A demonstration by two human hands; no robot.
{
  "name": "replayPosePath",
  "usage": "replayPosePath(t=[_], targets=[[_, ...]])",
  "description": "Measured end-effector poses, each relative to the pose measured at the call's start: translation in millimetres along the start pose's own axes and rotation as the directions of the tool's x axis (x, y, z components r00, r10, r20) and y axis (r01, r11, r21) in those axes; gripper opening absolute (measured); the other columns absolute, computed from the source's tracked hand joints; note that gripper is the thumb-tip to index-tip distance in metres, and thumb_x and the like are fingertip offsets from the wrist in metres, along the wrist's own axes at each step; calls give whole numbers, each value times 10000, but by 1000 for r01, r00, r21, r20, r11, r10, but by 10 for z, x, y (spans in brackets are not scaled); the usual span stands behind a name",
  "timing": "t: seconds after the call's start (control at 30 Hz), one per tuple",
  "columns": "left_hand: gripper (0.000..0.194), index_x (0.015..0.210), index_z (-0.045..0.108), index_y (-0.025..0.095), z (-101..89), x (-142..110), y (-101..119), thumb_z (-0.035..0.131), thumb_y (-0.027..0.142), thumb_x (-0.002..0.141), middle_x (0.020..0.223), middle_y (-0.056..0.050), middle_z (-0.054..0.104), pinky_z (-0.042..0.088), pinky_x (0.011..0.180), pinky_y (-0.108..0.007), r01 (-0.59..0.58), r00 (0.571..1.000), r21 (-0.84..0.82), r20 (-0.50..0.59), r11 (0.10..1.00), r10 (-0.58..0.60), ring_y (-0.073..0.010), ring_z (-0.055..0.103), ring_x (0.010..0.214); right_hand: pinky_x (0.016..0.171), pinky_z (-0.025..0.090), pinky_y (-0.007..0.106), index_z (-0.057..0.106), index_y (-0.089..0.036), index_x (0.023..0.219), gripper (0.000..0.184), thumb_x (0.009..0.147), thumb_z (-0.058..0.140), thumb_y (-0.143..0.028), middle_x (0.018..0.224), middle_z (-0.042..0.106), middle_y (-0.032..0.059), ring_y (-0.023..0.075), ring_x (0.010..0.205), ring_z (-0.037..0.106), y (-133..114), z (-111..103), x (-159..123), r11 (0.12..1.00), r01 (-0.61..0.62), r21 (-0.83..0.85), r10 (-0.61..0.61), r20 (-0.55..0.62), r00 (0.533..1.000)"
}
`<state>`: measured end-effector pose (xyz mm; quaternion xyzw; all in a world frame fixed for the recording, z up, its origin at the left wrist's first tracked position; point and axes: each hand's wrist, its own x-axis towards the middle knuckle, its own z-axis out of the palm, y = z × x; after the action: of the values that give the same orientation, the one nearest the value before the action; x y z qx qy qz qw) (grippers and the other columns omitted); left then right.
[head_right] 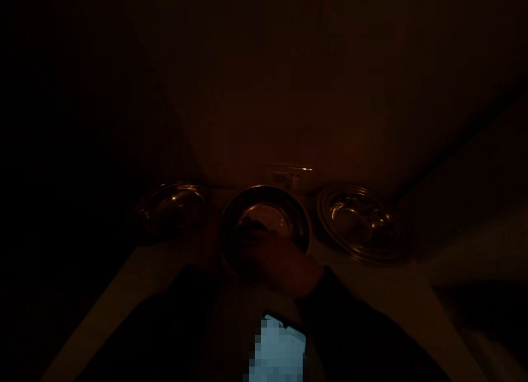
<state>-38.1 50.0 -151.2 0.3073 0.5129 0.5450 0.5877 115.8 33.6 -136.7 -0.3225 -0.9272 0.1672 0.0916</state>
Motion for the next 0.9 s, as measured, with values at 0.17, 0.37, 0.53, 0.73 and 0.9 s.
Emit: replayPosePath(t=[0.17, 0.37, 0.53, 0.73, 0.9], targets=[[346, 820, 679, 179, 27, -24, 56, 402, 357, 924, 791, -26, 725, 500, 712, -274, -66, 997, 118, -21, 991, 69, -173, 645, 768, 918, 463, 293, 701, -224, 1051, 345, 846, 486, -50, 1141, 672, 58, 172, 1059, 618, 4, -247, -140, 983, -67, 171, 39, 164, 986], [371, 751, 665, 168, -4, 45, -35, 381, 342, 914, 738, -30, 702, 482, 690, -281, -65, 998, 214, -1, 975, 67, -172, 625, 713, 980, 439, 344, 664, -212, 1126, 359, 845, 504, -55, 1211, 648, 79, 198, 1148, 573, 15, -77, 34, 995, -36, 92, 31, 48, 998], [355, 930, 697, 160, -18, 75, -105, 418, 376, 901, 956, -59, 731, 492, 789, -306, -39, 999, 198, 8, 979, 39, -202, 654, 877, 1023, 424, 395, 645, -167, 1164, 339, 863, 510, -90, 1273, 621, 129, 242, 1201, 558, 236, -44, 60, 981, -177, -77, 174, -44, 984], [334, 905, 703, 172, -15, 62, -96, 434, 369, 891, 967, -63, 737, 492, 803, -318, -26, 999, 256, -27, 966, 35, -216, 658, 879, 1000, 448, 379, 623, -189, 1228, 368, 888, 502, -119, 1252, 637, 122, 250, 1163, 591, 402, -154, -43, 948, -305, -90, 306, -8, 952], [347, 933, 697, 153, -44, 130, -148, 433, 371, 881, 959, -76, 730, 485, 813, -335, -53, 998, 265, -4, 963, 56, -225, 650, 891, 1019, 421, 347, 650, -169, 1171, 330, 884, 506, -99, 1250, 634, 116, 210, 1195, 554, 267, -121, 72, 993, -112, -37, 113, 30, 993]])
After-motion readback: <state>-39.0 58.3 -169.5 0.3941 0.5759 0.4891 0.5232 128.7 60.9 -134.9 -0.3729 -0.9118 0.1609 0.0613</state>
